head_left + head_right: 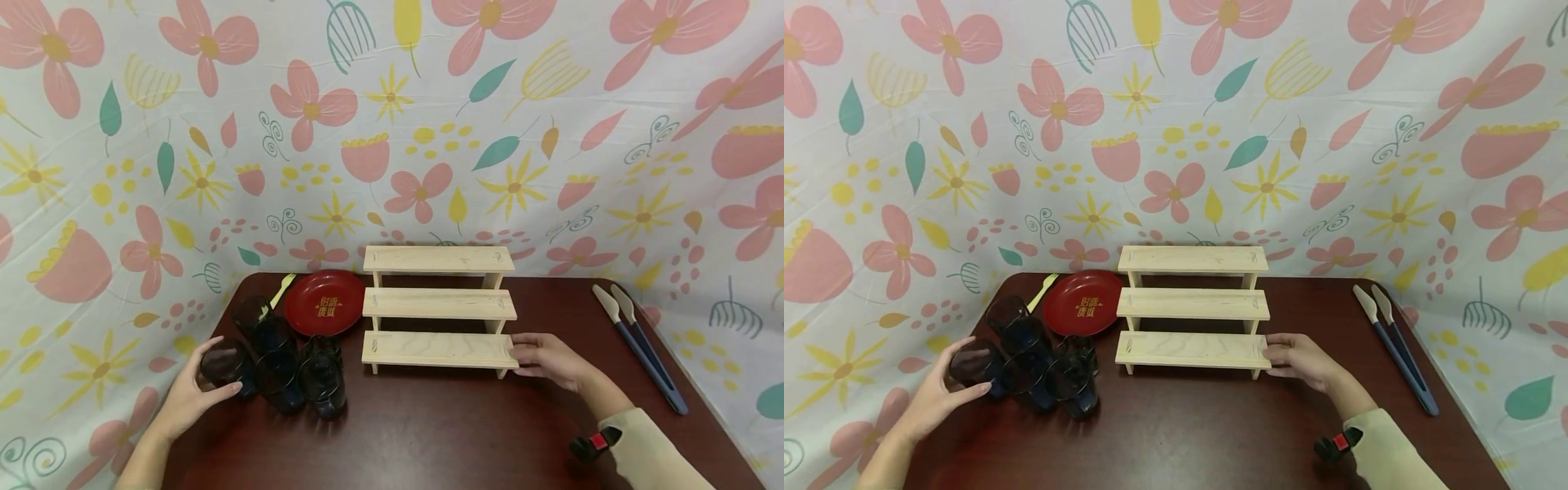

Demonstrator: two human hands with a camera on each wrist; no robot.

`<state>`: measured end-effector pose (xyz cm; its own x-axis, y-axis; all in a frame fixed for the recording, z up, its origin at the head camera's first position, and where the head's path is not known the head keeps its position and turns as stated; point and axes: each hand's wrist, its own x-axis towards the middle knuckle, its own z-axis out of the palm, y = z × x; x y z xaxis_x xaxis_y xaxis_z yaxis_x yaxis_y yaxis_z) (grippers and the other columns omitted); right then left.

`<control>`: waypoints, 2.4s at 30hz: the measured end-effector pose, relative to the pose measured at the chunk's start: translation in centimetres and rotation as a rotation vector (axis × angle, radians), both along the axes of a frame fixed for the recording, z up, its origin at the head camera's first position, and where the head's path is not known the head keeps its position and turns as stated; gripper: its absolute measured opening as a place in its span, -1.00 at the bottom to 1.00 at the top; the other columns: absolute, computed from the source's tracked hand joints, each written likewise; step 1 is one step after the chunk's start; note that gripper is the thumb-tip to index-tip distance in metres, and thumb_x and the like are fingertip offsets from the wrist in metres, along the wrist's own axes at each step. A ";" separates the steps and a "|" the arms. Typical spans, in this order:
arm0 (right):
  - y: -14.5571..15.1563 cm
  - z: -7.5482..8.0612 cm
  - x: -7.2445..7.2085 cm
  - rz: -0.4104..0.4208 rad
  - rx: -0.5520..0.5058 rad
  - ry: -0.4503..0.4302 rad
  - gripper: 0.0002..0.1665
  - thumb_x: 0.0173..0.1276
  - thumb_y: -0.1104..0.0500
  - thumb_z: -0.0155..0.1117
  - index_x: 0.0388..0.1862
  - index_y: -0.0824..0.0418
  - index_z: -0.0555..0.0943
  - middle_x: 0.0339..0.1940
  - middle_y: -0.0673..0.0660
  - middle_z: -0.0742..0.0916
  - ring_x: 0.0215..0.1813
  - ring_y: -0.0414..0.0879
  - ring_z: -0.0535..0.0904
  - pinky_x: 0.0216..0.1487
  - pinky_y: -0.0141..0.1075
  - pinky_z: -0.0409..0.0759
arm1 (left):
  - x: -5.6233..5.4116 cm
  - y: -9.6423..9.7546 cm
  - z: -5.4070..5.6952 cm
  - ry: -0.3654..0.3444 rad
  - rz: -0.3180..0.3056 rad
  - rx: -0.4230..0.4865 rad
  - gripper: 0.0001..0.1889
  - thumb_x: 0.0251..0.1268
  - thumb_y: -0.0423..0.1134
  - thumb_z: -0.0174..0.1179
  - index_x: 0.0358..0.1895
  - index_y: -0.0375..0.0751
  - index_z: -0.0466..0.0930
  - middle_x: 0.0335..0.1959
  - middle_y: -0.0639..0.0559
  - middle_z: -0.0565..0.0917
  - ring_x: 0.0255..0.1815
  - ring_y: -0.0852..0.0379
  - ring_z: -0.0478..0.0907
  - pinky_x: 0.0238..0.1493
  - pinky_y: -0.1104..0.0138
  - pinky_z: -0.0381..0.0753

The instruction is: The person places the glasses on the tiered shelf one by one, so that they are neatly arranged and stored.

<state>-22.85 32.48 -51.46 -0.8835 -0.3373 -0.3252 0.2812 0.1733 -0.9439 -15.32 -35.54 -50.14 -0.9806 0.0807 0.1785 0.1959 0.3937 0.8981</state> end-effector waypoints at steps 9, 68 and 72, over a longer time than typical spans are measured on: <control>0.1 -0.1 0.0 0.007 -0.019 0.000 -0.14 0.57 0.18 0.25 0.54 0.64 0.07 0.13 0.24 0.68 0.08 -0.02 0.70 0.12 -0.08 0.69 | 0.1 0.3 -1.0 -0.019 0.048 0.097 -0.12 0.15 -0.57 0.47 0.48 -0.32 0.12 0.15 -0.17 0.58 -0.09 0.16 0.72 -0.13 0.38 0.71; 0.4 -0.6 0.0 0.000 -0.048 -0.006 -0.14 0.61 0.15 0.22 0.58 0.60 0.04 0.11 0.18 0.67 0.07 -0.10 0.69 0.09 -0.19 0.69 | -5.7 5.9 18.0 0.334 0.174 -0.046 -0.13 0.05 -0.46 0.57 0.46 -0.01 0.35 0.20 0.17 0.46 0.15 0.16 0.48 0.06 0.45 0.44; 0.4 -0.7 -0.1 0.009 -0.052 -0.005 -0.14 0.61 0.15 0.22 0.58 0.60 0.04 0.11 0.17 0.67 0.07 -0.09 0.69 0.11 -0.17 0.68 | -7.2 8.3 19.1 0.344 0.112 -0.008 -0.14 0.07 -0.42 0.57 0.46 0.00 0.36 0.16 0.10 0.51 0.14 0.12 0.50 0.08 0.39 0.46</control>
<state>-22.94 32.90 -52.19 -0.8789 -0.3615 -0.3112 0.2843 0.1269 -0.9503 -22.56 -27.24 -31.02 -0.8661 -0.0206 0.4994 0.4416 0.4367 0.7838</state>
